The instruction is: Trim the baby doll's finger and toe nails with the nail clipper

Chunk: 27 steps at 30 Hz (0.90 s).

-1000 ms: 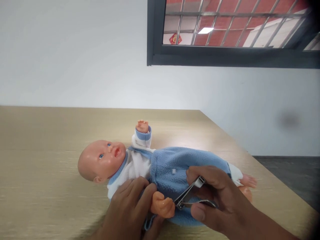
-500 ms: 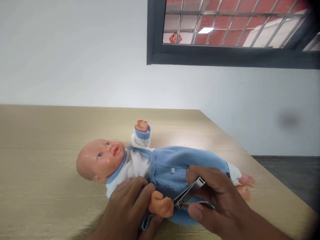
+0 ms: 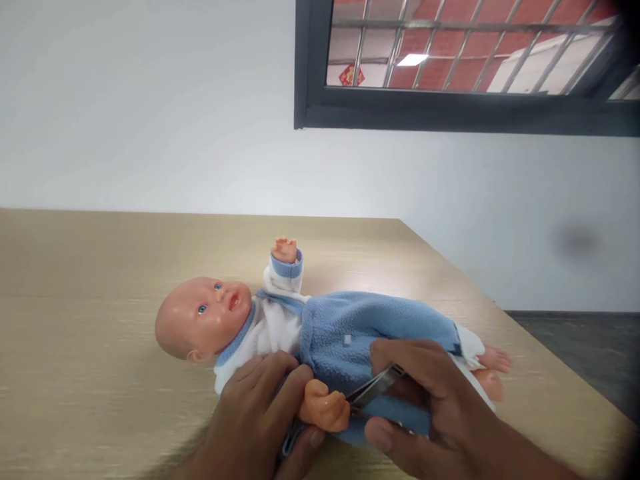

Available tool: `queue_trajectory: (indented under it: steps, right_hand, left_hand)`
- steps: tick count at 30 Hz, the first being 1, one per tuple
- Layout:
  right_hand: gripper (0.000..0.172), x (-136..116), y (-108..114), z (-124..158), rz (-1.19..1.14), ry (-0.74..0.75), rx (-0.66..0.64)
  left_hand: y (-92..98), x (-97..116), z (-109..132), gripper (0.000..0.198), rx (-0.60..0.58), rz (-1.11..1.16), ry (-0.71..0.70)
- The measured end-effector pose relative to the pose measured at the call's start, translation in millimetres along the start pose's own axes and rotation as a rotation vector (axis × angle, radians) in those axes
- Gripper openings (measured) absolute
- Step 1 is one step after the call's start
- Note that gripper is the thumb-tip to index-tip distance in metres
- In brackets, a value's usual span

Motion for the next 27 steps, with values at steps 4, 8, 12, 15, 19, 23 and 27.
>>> queue_trajectory:
  steps: [4, 8, 12, 15, 19, 23, 27]
  right_hand:
    - [0.047, 8.2, 5.5, 0.9, -0.014, -0.027, 0.051]
    - [0.054, -0.9, 9.8, 1.2, 0.041, 0.046, 0.11]
    - [0.057, -5.1, 10.9, 0.9, 0.056, 0.07, 0.124]
    - [0.051, -3.8, 10.5, 1.6, 0.034, 0.075, 0.11]
    - [0.046, 0.7, 7.9, 1.8, -0.046, 0.033, 0.061]
    - [0.044, 8.3, 6.1, 2.9, -0.099, -0.048, 0.045]
    - [0.045, 14.9, 3.7, 5.4, -0.134, -0.073, 0.035]
  left_hand:
    - [-0.1, -1.6, 0.7, 0.024, -0.007, 0.02, 0.013]
    - [0.7, -1.3, 0.6, 0.024, -0.008, 0.016, 0.01]
    - [-0.3, -1.6, 0.0, 0.025, -0.018, 0.023, 0.019]
    - [-0.4, -2.0, -0.1, 0.024, -0.01, 0.023, 0.023]
    - [-1.8, -2.3, 1.5, 0.023, -0.003, 0.029, 0.015]
    - [-1.1, -3.0, 2.4, 0.023, -0.002, 0.029, 0.015]
    - [0.4, -1.9, 1.3, 0.023, -0.008, 0.026, 0.018]
Point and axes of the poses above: each hand's wrist, its own z-axis away from the middle knuckle, its own y-axis out of the back of the hand, x = y × z, the point moved 9 cm from there along -z, towards the middle knuckle, and after that the axes turned 11 degrees about -y, right-handed, at the moved point
